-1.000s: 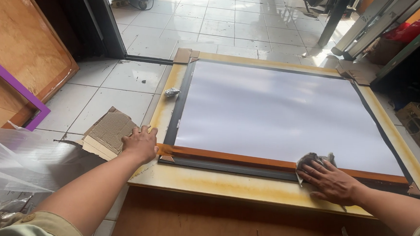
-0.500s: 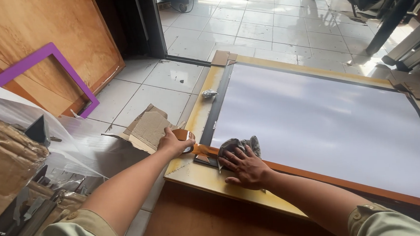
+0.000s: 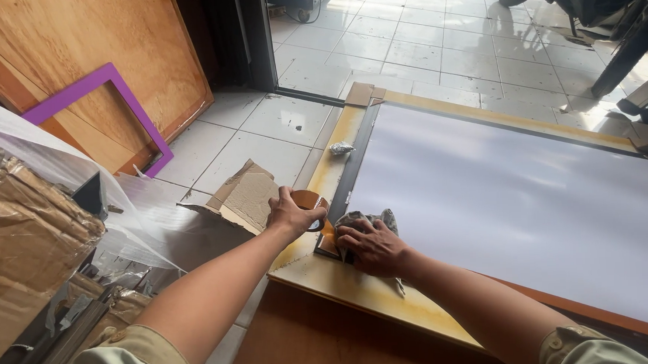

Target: Applying adhesive tape to the backboard edges of a picture frame to secure it in place.

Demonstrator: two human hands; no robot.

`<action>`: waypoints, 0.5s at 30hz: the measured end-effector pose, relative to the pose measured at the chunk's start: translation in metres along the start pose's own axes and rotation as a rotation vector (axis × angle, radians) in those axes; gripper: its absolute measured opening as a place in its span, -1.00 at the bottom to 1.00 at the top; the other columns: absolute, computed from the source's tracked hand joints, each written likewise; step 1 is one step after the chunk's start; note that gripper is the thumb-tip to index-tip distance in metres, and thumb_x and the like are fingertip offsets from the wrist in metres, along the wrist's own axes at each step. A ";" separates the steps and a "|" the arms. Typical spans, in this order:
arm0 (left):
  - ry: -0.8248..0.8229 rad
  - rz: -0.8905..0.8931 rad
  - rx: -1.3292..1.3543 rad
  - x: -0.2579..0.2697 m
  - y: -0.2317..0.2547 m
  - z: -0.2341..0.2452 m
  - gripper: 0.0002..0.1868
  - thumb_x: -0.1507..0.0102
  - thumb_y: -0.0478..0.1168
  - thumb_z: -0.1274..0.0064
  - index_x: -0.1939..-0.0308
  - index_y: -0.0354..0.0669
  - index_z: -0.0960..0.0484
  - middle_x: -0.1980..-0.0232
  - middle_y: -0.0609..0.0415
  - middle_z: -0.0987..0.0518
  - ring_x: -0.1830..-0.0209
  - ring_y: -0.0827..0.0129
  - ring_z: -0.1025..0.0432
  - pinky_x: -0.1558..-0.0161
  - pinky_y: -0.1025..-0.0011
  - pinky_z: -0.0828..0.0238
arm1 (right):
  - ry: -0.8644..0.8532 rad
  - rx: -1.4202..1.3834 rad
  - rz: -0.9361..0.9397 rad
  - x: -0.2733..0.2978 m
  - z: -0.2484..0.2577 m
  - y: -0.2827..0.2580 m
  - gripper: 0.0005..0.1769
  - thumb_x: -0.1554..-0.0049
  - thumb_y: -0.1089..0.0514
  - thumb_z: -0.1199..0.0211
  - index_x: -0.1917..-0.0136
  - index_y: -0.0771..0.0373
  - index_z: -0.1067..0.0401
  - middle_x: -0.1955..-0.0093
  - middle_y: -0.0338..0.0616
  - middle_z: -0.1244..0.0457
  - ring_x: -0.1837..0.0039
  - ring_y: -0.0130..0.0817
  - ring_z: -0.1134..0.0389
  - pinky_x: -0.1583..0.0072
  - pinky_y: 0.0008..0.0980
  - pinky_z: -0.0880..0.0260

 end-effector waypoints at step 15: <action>0.042 -0.016 -0.051 -0.012 -0.011 0.006 0.07 0.00 0.10 -0.52 -0.49 0.02 -0.27 -0.48 -0.22 -0.31 -0.55 -0.30 -0.38 -0.48 -0.06 -0.46 | 0.164 -0.045 -0.189 0.029 -0.035 0.019 -0.23 -0.16 0.04 -0.14 -0.64 -0.16 -0.22 -0.60 -0.37 -0.16 -0.57 -0.14 -0.17 -0.36 0.00 -0.41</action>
Point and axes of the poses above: each hand's wrist, its own x-axis away from the middle knuckle, its own z-axis out of the back of the hand, y = z × x, the point moved 5 cm from there along -x, towards the middle knuckle
